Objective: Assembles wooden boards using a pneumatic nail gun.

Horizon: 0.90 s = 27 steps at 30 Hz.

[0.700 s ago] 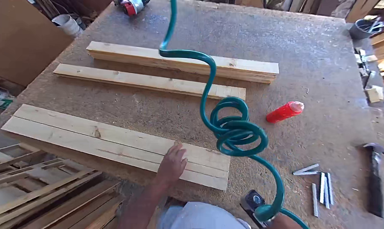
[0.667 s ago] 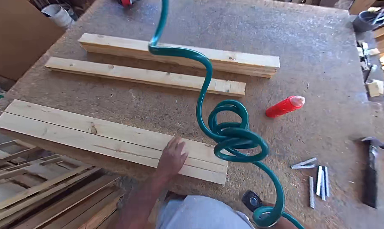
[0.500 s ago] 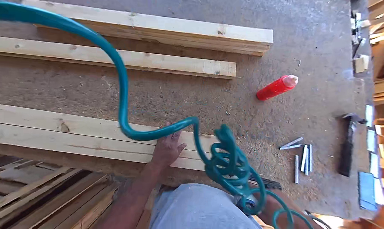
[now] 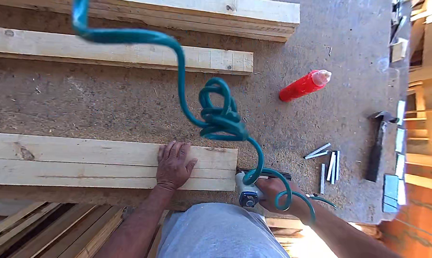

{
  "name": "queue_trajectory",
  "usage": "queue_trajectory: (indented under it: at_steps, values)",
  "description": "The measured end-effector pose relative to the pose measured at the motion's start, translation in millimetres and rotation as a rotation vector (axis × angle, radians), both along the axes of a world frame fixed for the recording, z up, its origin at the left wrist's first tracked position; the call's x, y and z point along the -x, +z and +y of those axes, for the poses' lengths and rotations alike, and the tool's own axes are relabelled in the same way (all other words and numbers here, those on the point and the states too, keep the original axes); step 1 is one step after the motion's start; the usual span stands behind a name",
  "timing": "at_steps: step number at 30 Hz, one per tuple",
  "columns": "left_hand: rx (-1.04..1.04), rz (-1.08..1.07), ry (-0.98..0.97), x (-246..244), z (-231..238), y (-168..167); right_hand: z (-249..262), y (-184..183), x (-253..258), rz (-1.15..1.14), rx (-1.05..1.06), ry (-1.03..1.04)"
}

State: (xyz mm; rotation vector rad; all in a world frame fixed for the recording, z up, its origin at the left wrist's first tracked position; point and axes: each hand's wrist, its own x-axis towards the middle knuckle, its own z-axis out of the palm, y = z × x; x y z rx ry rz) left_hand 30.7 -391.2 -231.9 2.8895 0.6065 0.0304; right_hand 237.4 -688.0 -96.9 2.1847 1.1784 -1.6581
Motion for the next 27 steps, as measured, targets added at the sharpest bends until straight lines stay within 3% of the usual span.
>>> queue_trajectory:
  at_steps: [5,27]
  values:
    - [0.072,-0.002,0.028,7.2,-2.3,-9.2,-0.5,5.7,-6.6,0.014,0.014,0.083]
    - [0.060,-0.049,0.017,0.3,-4.3,0.8,-0.7,-1.8,1.8,0.013,0.004,0.053]
